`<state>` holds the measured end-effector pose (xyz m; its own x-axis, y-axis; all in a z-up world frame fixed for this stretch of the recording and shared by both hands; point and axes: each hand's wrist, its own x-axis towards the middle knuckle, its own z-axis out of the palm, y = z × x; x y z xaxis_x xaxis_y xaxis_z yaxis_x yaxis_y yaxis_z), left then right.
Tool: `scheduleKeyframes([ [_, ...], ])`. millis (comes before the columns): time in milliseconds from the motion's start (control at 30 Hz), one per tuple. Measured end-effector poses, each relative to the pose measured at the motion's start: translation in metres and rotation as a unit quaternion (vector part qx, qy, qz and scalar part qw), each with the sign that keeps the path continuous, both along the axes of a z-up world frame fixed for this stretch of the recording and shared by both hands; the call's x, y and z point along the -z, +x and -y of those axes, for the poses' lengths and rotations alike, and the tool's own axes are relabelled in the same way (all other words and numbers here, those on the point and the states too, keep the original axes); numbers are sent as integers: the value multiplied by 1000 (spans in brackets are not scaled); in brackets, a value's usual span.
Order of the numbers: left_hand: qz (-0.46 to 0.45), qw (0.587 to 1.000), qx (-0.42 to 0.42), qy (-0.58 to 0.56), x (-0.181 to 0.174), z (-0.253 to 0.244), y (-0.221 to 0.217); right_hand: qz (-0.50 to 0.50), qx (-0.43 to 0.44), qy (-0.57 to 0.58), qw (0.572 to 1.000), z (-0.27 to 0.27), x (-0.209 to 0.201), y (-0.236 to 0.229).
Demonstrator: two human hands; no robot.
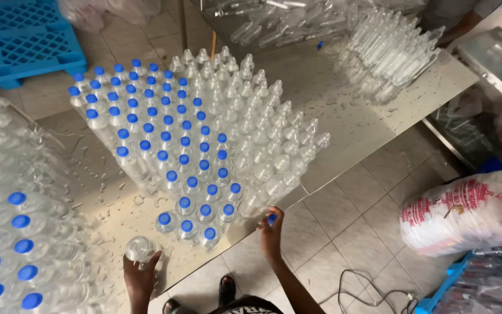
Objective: The person repeatedly picks up clear plastic water bottles from a large group on the floor and screws blue caps onto them by hand. The capped bottles are then placed back into the group.
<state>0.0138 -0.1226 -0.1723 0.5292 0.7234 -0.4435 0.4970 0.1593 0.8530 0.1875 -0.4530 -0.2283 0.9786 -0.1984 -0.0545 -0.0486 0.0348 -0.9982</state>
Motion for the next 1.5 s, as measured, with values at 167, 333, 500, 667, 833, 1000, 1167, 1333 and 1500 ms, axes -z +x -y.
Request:
scheduleKeyframes([
  [167, -65, 996, 27, 47, 40, -11, 1, 6, 11, 47, 999, 40, -16, -22],
  [333, 5, 994, 81, 70, 122, -40, -13, -25, 14, -117, 993, 9, -161, -71],
  [500, 105, 976, 153, 114, 84, -47, -28, -21, -194, 39, 980, -93, -193, -115],
  [667, 157, 969, 186, 46, 31, -52, -38, 55, -444, -293, 845, -206, -198, -126],
  [833, 188, 973, 128, -36, -14, -58, -53, 162, -440, -415, 780, -259, -150, -108],
  [1000, 221, 963, 139, -63, -69, -74, -51, 252, -397, -472, 746, -275, -159, -113],
  [1167, 236, 959, 151, -34, -70, -81, -35, 277, -378, -501, 727, -285, -159, -108],
  [1333, 248, 958, 134, -42, -55, -80, -25, 142, -459, -420, 770, -290, -143, -94],
  [1500, 259, 956, 91, -99, -69, -75, -26, 111, -469, -416, 771, -293, -131, -85],
])
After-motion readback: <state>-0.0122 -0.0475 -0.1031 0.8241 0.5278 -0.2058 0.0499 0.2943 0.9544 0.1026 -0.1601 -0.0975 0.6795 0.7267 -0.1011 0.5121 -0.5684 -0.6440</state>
